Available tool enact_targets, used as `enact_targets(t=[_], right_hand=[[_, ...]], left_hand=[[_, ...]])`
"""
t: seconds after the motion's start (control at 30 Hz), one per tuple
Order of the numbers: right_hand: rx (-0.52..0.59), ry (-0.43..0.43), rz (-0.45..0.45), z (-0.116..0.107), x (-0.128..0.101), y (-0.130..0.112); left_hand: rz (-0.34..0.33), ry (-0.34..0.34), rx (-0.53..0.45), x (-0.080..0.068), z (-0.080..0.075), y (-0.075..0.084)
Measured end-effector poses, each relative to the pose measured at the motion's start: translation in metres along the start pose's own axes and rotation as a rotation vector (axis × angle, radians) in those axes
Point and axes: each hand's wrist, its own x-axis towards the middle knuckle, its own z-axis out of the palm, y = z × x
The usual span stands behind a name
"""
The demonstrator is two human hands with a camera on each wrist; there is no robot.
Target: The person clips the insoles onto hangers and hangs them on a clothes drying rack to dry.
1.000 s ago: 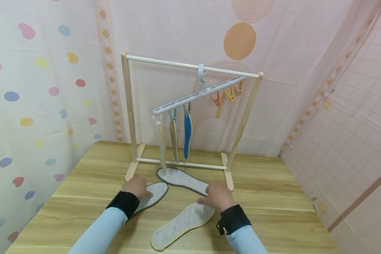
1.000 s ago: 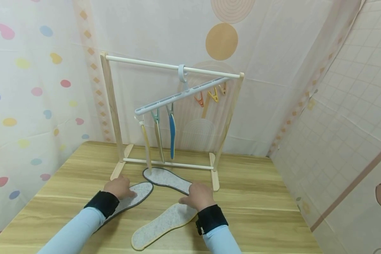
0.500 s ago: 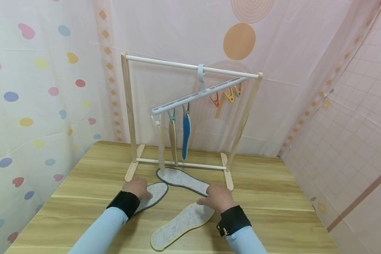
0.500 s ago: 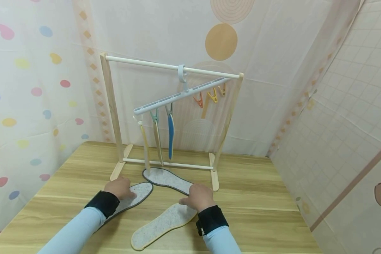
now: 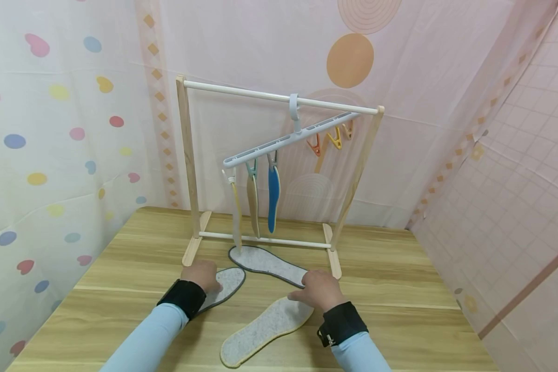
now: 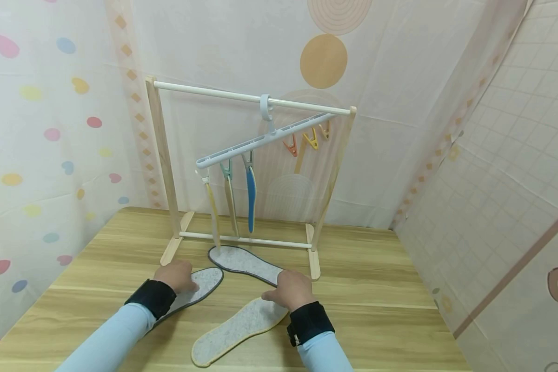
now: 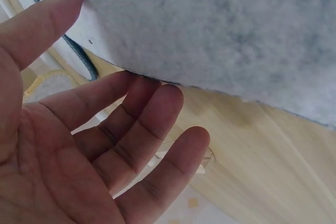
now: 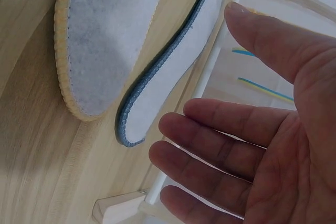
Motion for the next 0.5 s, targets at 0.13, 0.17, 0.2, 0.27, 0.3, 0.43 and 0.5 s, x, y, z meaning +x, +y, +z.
enact_targets(t=[0.13, 0.17, 0.2, 0.27, 0.3, 0.43, 0.5], right_hand=[[-0.002, -0.002, -0.006, -0.0002, -0.0007, 0.0002], [-0.002, -0.002, -0.008, -0.0003, -0.001, 0.0], [-0.002, -0.002, -0.01, -0.0005, -0.0013, -0.0002], [-0.003, -0.001, -0.013, -0.0003, -0.0019, -0.0006], [-0.004, 0.0, -0.013, -0.0003, -0.0021, -0.0007], [-0.006, -0.001, -0.005, -0.0002, -0.0019, -0.0011], [-0.003, -0.003, 0.0, 0.0, -0.0018, -0.0011]], left_hand=[[0.002, 0.002, 0.0, 0.0, -0.0005, 0.0006], [0.001, 0.002, -0.001, -0.0005, -0.0012, 0.0012], [0.001, 0.002, 0.0, -0.0011, -0.0021, 0.0019], [0.0, 0.001, 0.003, -0.0023, -0.0039, 0.0033], [-0.001, 0.001, 0.004, -0.0028, -0.0043, 0.0037], [-0.008, 0.001, 0.012, -0.0034, -0.0046, 0.0041], [-0.011, 0.002, 0.014, -0.0029, -0.004, 0.004]])
